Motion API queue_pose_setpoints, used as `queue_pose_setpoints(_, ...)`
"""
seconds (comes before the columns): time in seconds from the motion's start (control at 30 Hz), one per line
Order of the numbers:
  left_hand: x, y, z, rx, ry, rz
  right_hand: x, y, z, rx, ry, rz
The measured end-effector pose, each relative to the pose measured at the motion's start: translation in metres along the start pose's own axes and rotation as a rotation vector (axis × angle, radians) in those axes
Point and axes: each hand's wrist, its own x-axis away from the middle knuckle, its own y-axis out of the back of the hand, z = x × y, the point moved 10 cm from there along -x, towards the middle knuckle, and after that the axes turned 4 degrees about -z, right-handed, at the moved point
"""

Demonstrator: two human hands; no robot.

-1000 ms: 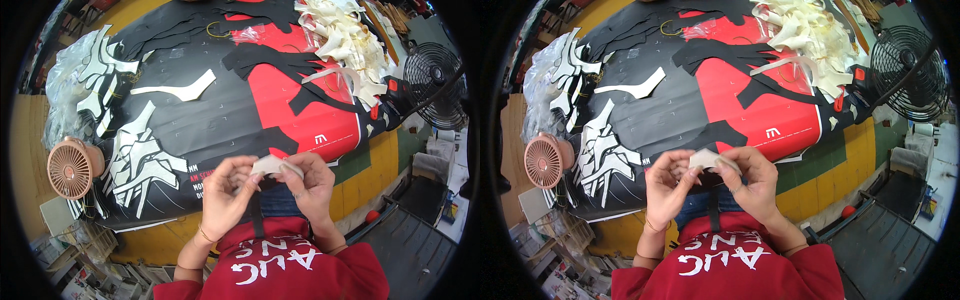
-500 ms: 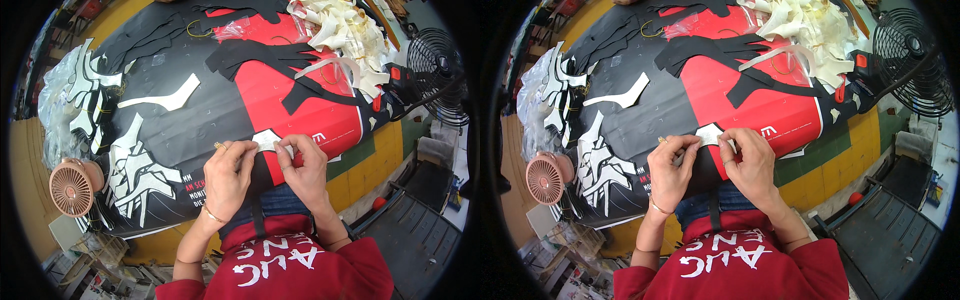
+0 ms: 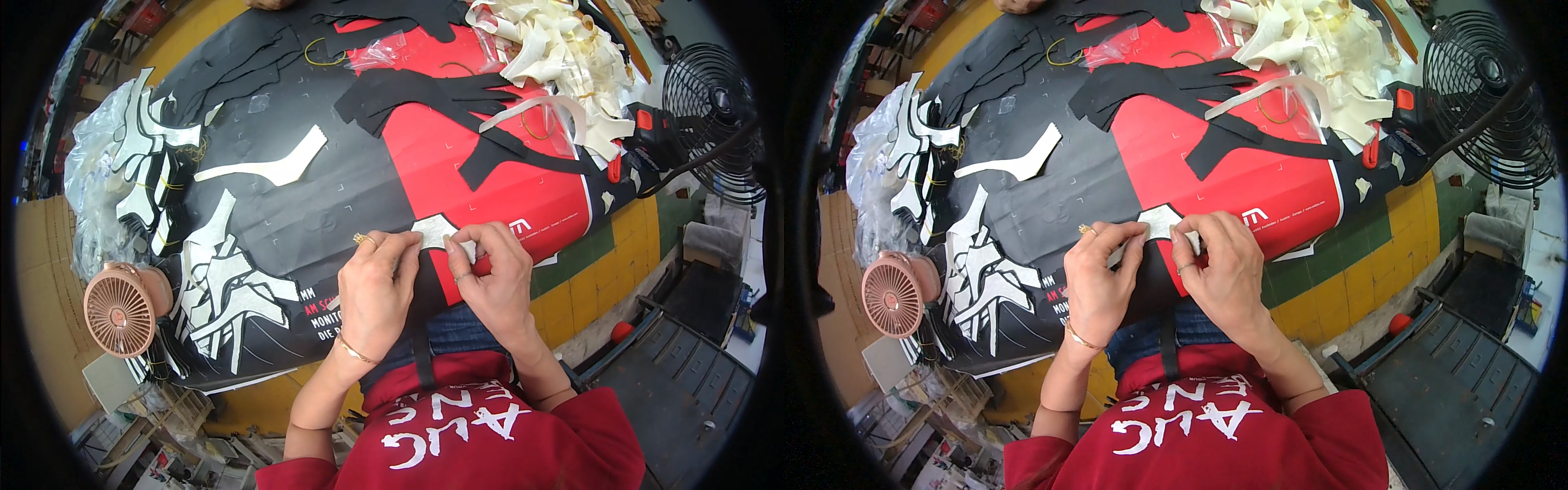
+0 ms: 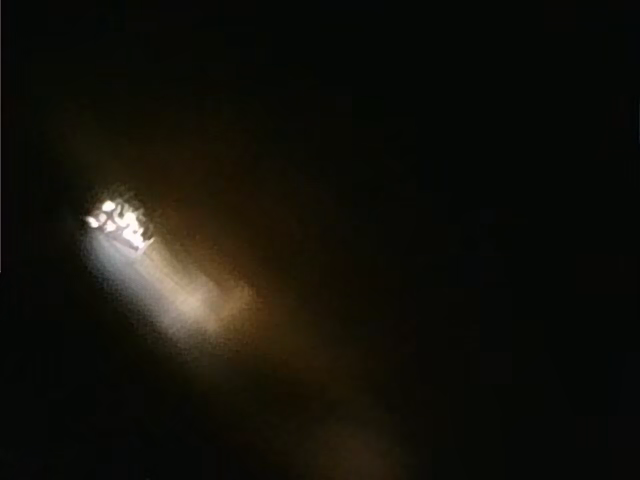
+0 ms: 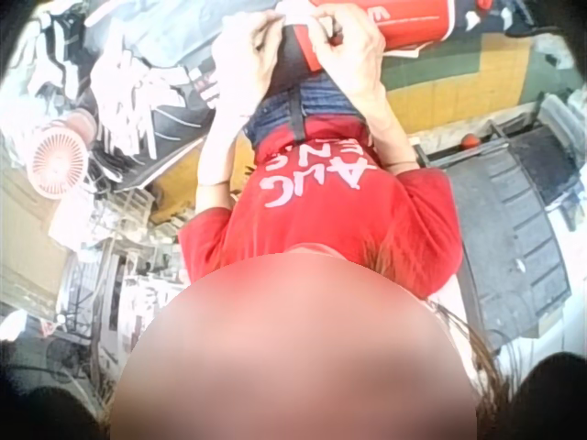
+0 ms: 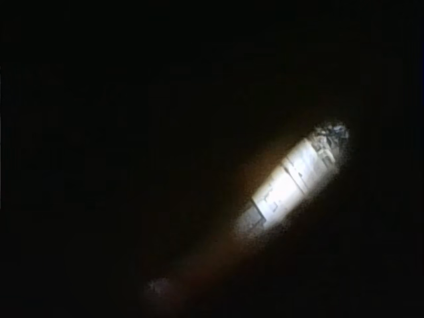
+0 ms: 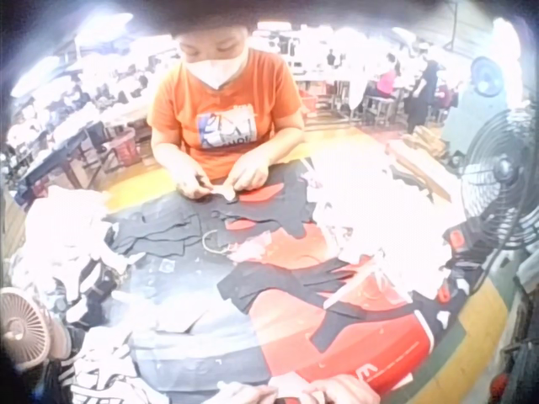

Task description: The person repeatedly picks up small white fabric pieces and aligns them with black fabric pieces on a table, then places them down. The process is repeated multiple times with similar pieces.

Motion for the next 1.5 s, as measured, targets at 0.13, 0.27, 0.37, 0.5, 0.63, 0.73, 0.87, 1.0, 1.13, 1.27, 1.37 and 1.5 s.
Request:
queue_pose_setpoints(0.13,0.000,0.000,-0.004,-0.031,-0.032,-0.009,0.004,-0.001,-0.015,-0.024,-0.150,0.036)
queue_pose_setpoints(0.27,0.002,-0.001,-0.003,-0.049,-0.025,-0.002,0.007,0.006,-0.007,0.159,-0.012,-0.058)
queue_pose_setpoints(0.37,0.004,-0.001,-0.002,-0.068,-0.027,0.001,0.009,0.014,-0.006,0.244,0.046,-0.122)
queue_pose_setpoints(0.5,0.005,-0.002,-0.001,-0.047,-0.034,-0.010,0.017,0.023,0.013,0.294,0.260,-0.171)
queue_pose_setpoints(0.63,0.004,0.003,0.000,0.034,-0.008,0.003,0.035,-0.037,0.025,0.261,0.408,0.298)
queue_pose_setpoints(0.73,0.009,0.020,0.007,0.118,0.043,0.001,0.039,-0.045,0.025,0.296,0.429,0.304)
queue_pose_setpoints(0.87,0.031,0.048,0.041,0.212,0.304,-0.010,0.042,-0.047,0.017,0.353,0.424,0.339)
queue_pose_setpoints(1.0,0.039,0.067,0.057,0.311,0.330,-0.181,0.043,-0.047,0.020,0.373,0.473,0.316)
queue_pose_setpoints(1.13,0.047,0.072,0.062,0.201,0.362,-0.250,0.042,-0.048,0.022,0.391,0.481,0.293)
queue_pose_setpoints(1.27,0.049,0.073,0.059,0.158,0.337,-0.279,0.043,-0.048,0.022,0.405,0.463,0.290)
queue_pose_setpoints(1.37,0.049,0.074,0.059,0.151,0.317,-0.312,0.043,-0.049,0.021,0.412,0.453,0.293)
queue_pose_setpoints(1.5,0.050,0.073,0.056,0.136,0.295,-0.336,0.043,-0.049,0.021,0.410,0.447,0.293)
